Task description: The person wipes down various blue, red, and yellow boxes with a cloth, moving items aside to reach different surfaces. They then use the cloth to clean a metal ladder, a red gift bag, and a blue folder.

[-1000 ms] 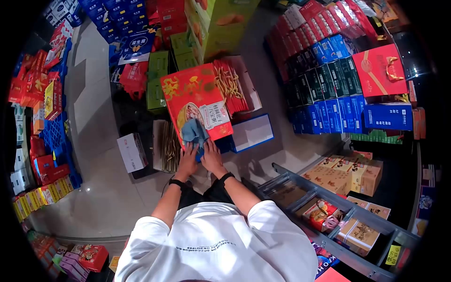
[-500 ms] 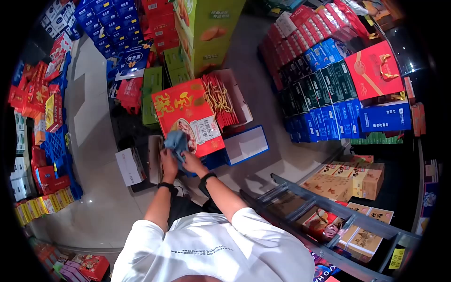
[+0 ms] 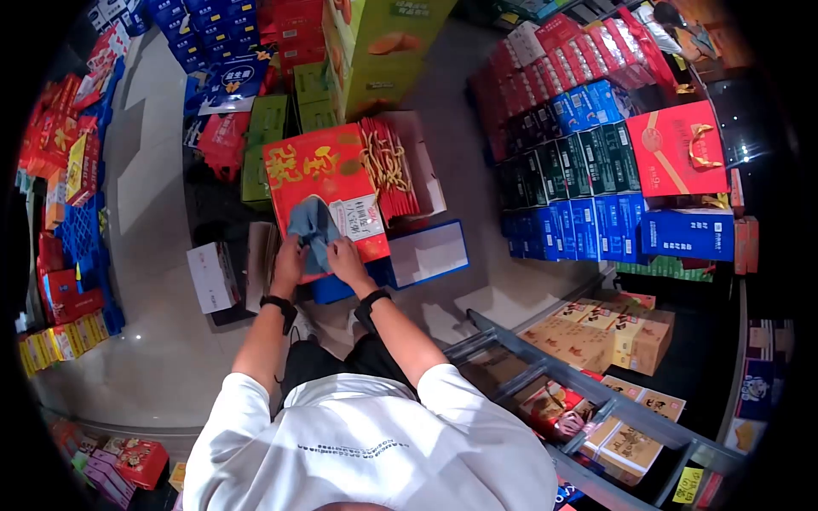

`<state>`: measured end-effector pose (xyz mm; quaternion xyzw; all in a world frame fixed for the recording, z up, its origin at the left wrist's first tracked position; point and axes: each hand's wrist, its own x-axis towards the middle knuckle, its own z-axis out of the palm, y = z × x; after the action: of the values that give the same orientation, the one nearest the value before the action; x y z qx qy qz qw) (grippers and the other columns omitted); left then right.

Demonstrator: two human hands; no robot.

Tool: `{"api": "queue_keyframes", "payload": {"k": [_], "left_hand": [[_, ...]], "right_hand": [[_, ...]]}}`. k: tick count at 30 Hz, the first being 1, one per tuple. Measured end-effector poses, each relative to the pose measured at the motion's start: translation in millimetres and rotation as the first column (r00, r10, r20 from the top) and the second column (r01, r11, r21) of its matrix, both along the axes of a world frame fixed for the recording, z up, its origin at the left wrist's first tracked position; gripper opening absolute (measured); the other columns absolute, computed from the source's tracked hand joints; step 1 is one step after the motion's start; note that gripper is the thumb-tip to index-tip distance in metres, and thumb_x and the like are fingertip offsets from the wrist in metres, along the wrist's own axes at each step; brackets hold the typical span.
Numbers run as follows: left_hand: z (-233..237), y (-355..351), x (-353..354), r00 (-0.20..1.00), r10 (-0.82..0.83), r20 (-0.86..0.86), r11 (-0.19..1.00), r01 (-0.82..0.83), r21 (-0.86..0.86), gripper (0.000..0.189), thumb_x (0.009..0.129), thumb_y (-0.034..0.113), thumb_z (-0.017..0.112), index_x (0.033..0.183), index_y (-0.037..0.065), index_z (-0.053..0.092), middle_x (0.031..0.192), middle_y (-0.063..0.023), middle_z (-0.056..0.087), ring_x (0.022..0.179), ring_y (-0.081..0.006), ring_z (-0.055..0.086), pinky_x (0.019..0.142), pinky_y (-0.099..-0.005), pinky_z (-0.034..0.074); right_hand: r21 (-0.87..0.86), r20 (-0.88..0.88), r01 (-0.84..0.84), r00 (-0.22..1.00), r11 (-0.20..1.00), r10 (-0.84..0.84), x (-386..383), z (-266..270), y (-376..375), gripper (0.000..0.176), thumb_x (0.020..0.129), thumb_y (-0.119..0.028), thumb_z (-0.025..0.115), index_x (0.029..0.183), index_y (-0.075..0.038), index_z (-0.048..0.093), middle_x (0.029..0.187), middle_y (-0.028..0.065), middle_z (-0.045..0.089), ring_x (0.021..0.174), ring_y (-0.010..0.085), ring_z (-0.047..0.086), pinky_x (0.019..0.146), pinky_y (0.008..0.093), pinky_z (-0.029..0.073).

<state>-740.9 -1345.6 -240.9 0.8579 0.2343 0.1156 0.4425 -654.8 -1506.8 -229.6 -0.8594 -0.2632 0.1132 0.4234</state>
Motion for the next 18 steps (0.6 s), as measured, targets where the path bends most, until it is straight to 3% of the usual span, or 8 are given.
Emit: {"api": "queue_keyframes", "payload": {"k": [2, 4, 6, 9, 10, 12, 15, 18], "left_hand": [[0.4, 2.0, 7.3, 0.998, -0.005, -0.069, 0.989, -0.005, -0.147, 0.032, 0.087, 0.009, 0.068, 0.115, -0.001, 0.055, 0.099, -0.0243, 0.058, 0.088, -0.0442, 0.058, 0.075, -0.0491, 0.048], [-7.2, -5.2, -1.9, 0.997, 0.015, -0.081, 0.990, -0.026, -0.136, 0.035, 0.086, 0.010, 0.069, 0.116, 0.000, 0.054, 0.100, -0.0240, 0.059, 0.090, -0.0442, 0.059, 0.077, -0.0499, 0.048], [-21.5, -22.0, -26.1, 0.998, 0.056, 0.004, 0.996, -0.056, -0.073, 0.037, 0.085, 0.010, 0.070, 0.115, 0.000, 0.052, 0.097, -0.0235, 0.059, 0.092, -0.0429, 0.060, 0.078, -0.0498, 0.049], [-0.7, -42.8, -57.1, 0.985, -0.008, -0.173, 1.000, 0.010, 0.006, 0.042, 0.082, 0.010, 0.071, 0.117, 0.001, 0.049, 0.104, -0.0217, 0.057, 0.099, -0.0420, 0.059, 0.080, -0.0509, 0.049], [4.4, -49.1, -64.0, 0.973, -0.028, -0.231, 0.997, 0.043, 0.059, 0.044, 0.080, 0.009, 0.071, 0.117, 0.002, 0.048, 0.107, -0.0213, 0.057, 0.102, -0.0424, 0.058, 0.082, -0.0518, 0.049], [10.8, -52.2, -66.0, 0.963, -0.059, -0.261, 0.995, 0.078, 0.061, 0.047, 0.078, 0.009, 0.071, 0.117, 0.000, 0.047, 0.112, -0.0210, 0.055, 0.105, -0.0425, 0.056, 0.087, -0.0514, 0.047], [14.2, -52.1, -37.2, 0.996, 0.006, -0.094, 0.982, 0.012, 0.188, 0.058, 0.075, 0.005, 0.069, 0.126, -0.009, 0.045, 0.112, -0.0240, 0.054, 0.107, -0.0416, 0.054, 0.092, -0.0484, 0.045], [23.8, -38.0, 3.5, 0.997, 0.007, -0.081, 0.977, 0.011, 0.215, 0.078, 0.075, 0.006, 0.068, 0.143, -0.010, 0.034, 0.138, -0.0304, 0.044, 0.127, -0.0443, 0.045, 0.105, -0.0491, 0.041]], "right_hand": [[-0.073, -0.028, 0.052, 0.998, 0.996, -0.054, 8.1, 4.6, -6.6, 0.017, 0.084, -0.012, 0.064, 0.082, 0.004, 0.069, 0.078, 0.0223, 0.065, 0.077, 0.0401, 0.064, 0.072, 0.0444, 0.051], [-0.067, -0.009, 0.062, 0.998, 0.996, -0.063, -0.7, 8.4, -24.4, 0.016, 0.081, -0.011, 0.066, 0.075, 0.004, 0.067, 0.071, 0.0211, 0.063, 0.068, 0.0384, 0.064, 0.066, 0.0436, 0.050], [-0.225, -0.121, 0.006, 0.992, 0.974, -0.034, -17.6, -14.0, -53.7, 0.014, 0.079, -0.012, 0.068, 0.081, 0.002, 0.066, 0.086, 0.0227, 0.063, 0.080, 0.0430, 0.061, 0.067, 0.0491, 0.049], [-0.243, -0.004, 0.096, 0.995, 0.965, -0.100, -48.9, -23.6, -77.6, 0.012, 0.076, -0.011, 0.068, 0.082, 0.000, 0.067, 0.081, 0.0216, 0.061, 0.077, 0.0431, 0.061, 0.067, 0.0484, 0.049], [-0.311, -0.074, 0.099, 0.989, 0.945, -0.128, -55.1, -26.2, -78.8, 0.015, 0.077, -0.013, 0.068, 0.084, 0.000, 0.069, 0.088, 0.0201, 0.060, 0.087, 0.0414, 0.060, 0.073, 0.0490, 0.049], [-0.338, 0.172, 0.111, 0.984, 0.935, -0.054, -64.7, -25.8, -72.8, 0.024, 0.079, -0.020, 0.068, 0.088, 0.002, 0.069, 0.102, 0.0196, 0.059, 0.103, 0.0398, 0.055, 0.084, 0.0496, 0.047], [-0.559, 0.084, 0.040, 0.996, 0.828, 0.008, -58.5, -9.4, -43.3, 0.034, 0.081, -0.025, 0.067, 0.100, 0.004, 0.068, 0.113, 0.0184, 0.056, 0.115, 0.0398, 0.048, 0.092, 0.0505, 0.044], [-0.547, 0.044, 0.011, 0.999, 0.837, 0.016, -36.8, -14.9, -36.4, 0.029, 0.082, -0.027, 0.066, 0.088, 0.001, 0.069, 0.097, 0.0222, 0.063, 0.097, 0.0418, 0.060, 0.083, 0.0513, 0.049]]}}
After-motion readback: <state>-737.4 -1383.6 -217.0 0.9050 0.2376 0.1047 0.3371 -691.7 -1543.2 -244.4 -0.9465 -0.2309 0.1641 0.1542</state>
